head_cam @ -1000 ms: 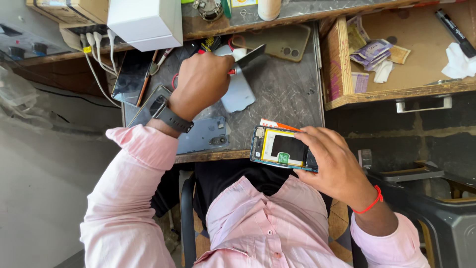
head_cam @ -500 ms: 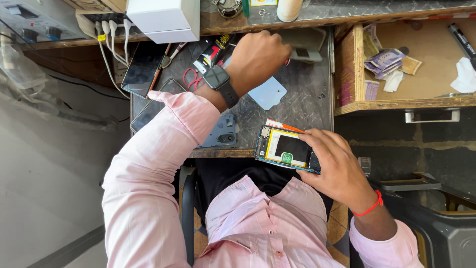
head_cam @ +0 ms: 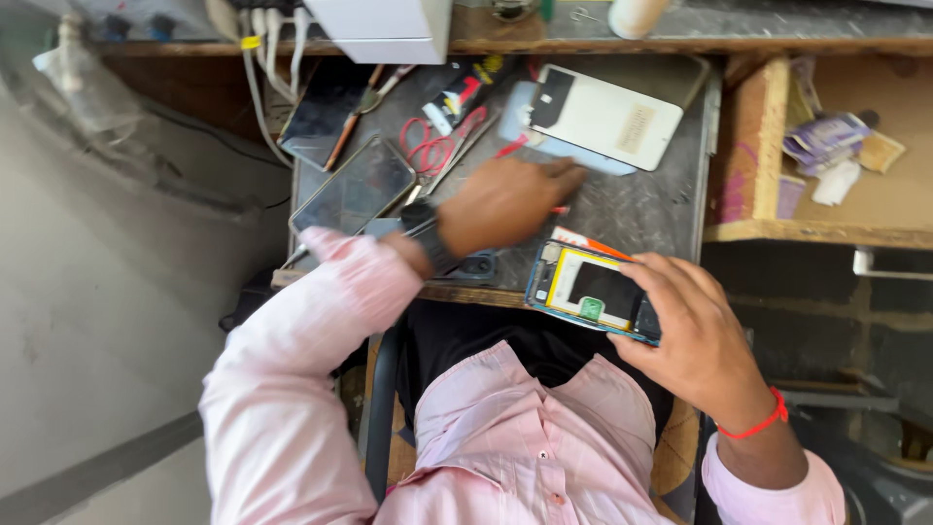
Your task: The person uses a red screwdriver to unscrew and remove the back cover of a disassembled smartphone. They then use their fingers to carefully detach a small internal component from the phone's chassis.
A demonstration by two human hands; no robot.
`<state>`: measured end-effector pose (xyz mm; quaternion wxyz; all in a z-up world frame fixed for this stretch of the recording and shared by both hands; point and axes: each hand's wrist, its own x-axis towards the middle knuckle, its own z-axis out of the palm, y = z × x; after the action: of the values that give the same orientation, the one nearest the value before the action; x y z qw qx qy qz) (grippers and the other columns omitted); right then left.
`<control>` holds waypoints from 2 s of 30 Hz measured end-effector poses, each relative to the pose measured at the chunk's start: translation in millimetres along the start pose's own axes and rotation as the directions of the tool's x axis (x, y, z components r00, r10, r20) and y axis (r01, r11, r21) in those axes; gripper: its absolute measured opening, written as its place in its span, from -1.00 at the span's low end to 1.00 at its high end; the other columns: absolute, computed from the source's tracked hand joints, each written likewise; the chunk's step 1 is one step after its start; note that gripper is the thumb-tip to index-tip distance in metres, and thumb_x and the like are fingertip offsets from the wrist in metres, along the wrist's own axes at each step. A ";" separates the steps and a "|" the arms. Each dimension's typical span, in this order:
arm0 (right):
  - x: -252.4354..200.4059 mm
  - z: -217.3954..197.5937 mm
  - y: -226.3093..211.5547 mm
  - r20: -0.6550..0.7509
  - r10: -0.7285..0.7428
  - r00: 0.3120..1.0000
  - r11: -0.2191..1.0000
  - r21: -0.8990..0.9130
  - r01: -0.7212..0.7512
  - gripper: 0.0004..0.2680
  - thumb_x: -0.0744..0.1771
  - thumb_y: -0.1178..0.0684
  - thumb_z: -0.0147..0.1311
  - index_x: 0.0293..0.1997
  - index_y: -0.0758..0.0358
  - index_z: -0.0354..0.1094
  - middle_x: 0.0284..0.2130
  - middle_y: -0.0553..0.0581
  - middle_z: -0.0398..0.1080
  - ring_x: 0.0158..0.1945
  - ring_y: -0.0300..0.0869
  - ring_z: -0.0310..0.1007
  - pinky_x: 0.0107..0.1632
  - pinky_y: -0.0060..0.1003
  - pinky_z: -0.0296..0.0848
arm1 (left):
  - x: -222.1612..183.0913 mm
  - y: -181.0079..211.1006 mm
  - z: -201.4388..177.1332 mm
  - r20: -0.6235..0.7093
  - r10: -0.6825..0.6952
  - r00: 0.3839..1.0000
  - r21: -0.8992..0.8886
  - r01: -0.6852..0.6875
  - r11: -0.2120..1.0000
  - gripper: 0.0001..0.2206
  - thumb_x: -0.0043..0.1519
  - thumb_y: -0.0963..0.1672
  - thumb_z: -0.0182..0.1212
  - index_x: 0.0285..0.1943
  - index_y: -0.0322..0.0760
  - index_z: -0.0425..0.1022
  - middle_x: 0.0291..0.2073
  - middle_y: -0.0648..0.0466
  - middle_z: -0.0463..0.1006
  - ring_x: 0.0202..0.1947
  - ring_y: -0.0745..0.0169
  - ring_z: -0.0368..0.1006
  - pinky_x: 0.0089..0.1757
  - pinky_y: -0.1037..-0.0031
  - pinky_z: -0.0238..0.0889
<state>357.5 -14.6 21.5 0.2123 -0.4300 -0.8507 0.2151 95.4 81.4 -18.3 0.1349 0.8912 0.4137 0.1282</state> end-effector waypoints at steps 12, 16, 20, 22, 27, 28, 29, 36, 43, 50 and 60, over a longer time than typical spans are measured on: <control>34.1 6.5 16.4 -0.003 0.057 0.998 0.995 -0.079 -0.058 -0.47 0.07 0.16 0.37 0.14 0.36 0.33 0.09 0.28 0.43 0.16 0.18 0.40 0.23 -0.01 0.36 | -93.7 -13.8 -75.4 0.129 -0.378 0.917 0.103 0.367 0.925 -0.68 0.01 -0.08 0.40 -0.08 -0.22 0.52 -0.30 -0.02 0.62 -0.34 -0.18 0.56 -0.39 0.08 0.39; 44.5 15.0 18.7 0.029 0.045 0.999 0.996 -0.080 -0.043 -0.48 0.08 0.17 0.37 0.14 0.36 0.32 0.09 0.27 0.42 0.17 0.18 0.41 0.23 -0.01 0.37 | -117.3 -13.2 -58.9 0.069 -0.354 0.933 0.077 0.348 0.934 -0.63 -0.05 -0.09 0.41 -0.07 -0.24 0.52 -0.36 0.01 0.59 -0.31 -0.13 0.57 -0.38 0.13 0.40; 49.5 16.8 22.2 0.043 0.020 0.999 0.997 -0.070 -0.017 -0.47 0.08 0.16 0.37 0.15 0.36 0.32 0.10 0.28 0.42 0.18 0.17 0.40 0.24 -0.01 0.37 | -113.3 -20.0 -55.8 0.017 -0.291 0.957 0.084 0.289 0.954 -0.78 -0.02 -0.11 0.39 -0.23 -0.22 0.55 -0.37 0.01 0.57 -0.29 -0.11 0.56 -0.36 0.17 0.40; 50.2 16.1 24.3 0.060 0.009 0.998 0.997 -0.071 -0.004 -0.46 0.07 0.16 0.38 0.16 0.36 0.32 0.10 0.29 0.42 0.19 0.18 0.39 0.25 -0.01 0.36 | -109.7 -25.3 -67.5 0.005 -0.287 0.958 0.053 0.286 0.957 -0.88 0.04 -0.12 0.37 -0.29 -0.18 0.59 -0.39 0.00 0.57 -0.34 -0.10 0.55 -0.38 0.15 0.39; 56.4 18.8 23.1 0.135 -0.076 0.988 0.997 -0.022 0.079 -0.44 0.06 0.13 0.39 0.15 0.37 0.30 0.12 0.31 0.40 0.21 0.18 0.36 0.25 -0.01 0.34 | -82.1 -42.7 -93.2 -0.228 -0.214 0.950 -0.096 0.197 0.976 -0.95 0.23 -0.14 0.33 -0.29 -0.17 0.61 -0.39 0.00 0.58 -0.30 -0.10 0.54 -0.28 0.11 0.36; 59.6 21.0 21.5 0.137 -0.091 0.986 0.995 -0.022 0.095 -0.44 0.06 0.13 0.39 0.15 0.37 0.30 0.12 0.31 0.40 0.22 0.19 0.35 0.26 0.00 0.33 | -66.0 -45.6 -89.7 -0.290 -0.165 0.943 -0.055 0.156 0.986 -0.91 0.26 -0.12 0.36 -0.29 -0.18 0.61 -0.39 -0.02 0.57 -0.29 -0.12 0.54 -0.28 0.10 0.35; 62.4 24.1 19.7 0.141 -0.107 0.984 0.994 -0.020 0.111 -0.44 0.06 0.13 0.39 0.15 0.37 0.30 0.12 0.31 0.40 0.22 0.20 0.35 0.26 0.01 0.33 | -48.4 -47.4 -83.2 -0.289 -0.171 0.942 -0.056 0.162 0.985 -0.90 0.16 -0.10 0.39 -0.30 -0.19 0.62 -0.41 -0.03 0.58 -0.31 -0.14 0.54 -0.32 0.07 0.35; 76.0 34.9 12.7 0.142 -0.167 0.976 0.986 0.013 0.167 -0.45 0.08 0.13 0.38 0.16 0.39 0.30 0.12 0.34 0.39 0.22 0.24 0.34 0.27 0.05 0.30 | 54.4 -48.0 -14.1 -0.209 -0.081 0.975 -0.025 0.077 0.997 -0.86 0.04 -0.13 0.40 -0.28 -0.22 0.62 -0.35 -0.10 0.61 -0.29 -0.19 0.57 -0.31 0.11 0.42; 77.3 33.2 19.2 0.102 -0.095 0.990 0.993 -0.062 0.101 -0.47 0.10 0.13 0.40 0.17 0.36 0.32 0.13 0.35 0.38 0.22 0.24 0.36 0.31 0.06 0.31 | 7.3 -30.4 -32.5 -0.432 -0.067 0.899 -0.107 0.023 0.994 -0.82 0.28 -0.09 0.33 -0.16 -0.31 0.53 -0.25 -0.08 0.48 -0.36 -0.13 0.53 -0.38 0.12 0.34; 85.6 36.2 29.5 0.114 0.018 0.993 0.993 -0.117 -0.004 -0.46 0.16 0.08 0.44 0.25 0.33 0.31 0.23 0.31 0.34 0.30 0.22 0.32 0.42 0.20 0.16 | -121.7 9.7 -55.3 -0.438 -0.430 0.790 -0.683 0.019 0.731 -0.34 0.48 0.16 -0.31 -0.17 -0.46 0.53 -0.38 -0.12 0.51 -0.39 0.01 0.46 -0.30 0.21 0.32; 88.6 40.7 31.5 0.140 0.078 0.987 0.989 -0.137 -0.058 -0.44 0.17 0.06 0.48 0.27 0.29 0.26 0.30 0.28 0.31 0.36 0.23 0.27 0.49 0.27 0.13 | -186.5 4.2 35.3 -0.391 -0.813 0.432 -0.908 -0.328 0.262 -0.44 0.39 0.16 -0.05 -0.25 -0.42 0.49 -0.51 -0.03 0.47 -0.59 0.25 0.35 -0.45 0.53 0.24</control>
<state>307.6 67.7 -13.3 0.1133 -0.4551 -0.8612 0.1960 -6.1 -69.9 -71.5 0.4162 0.3308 0.4238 0.7333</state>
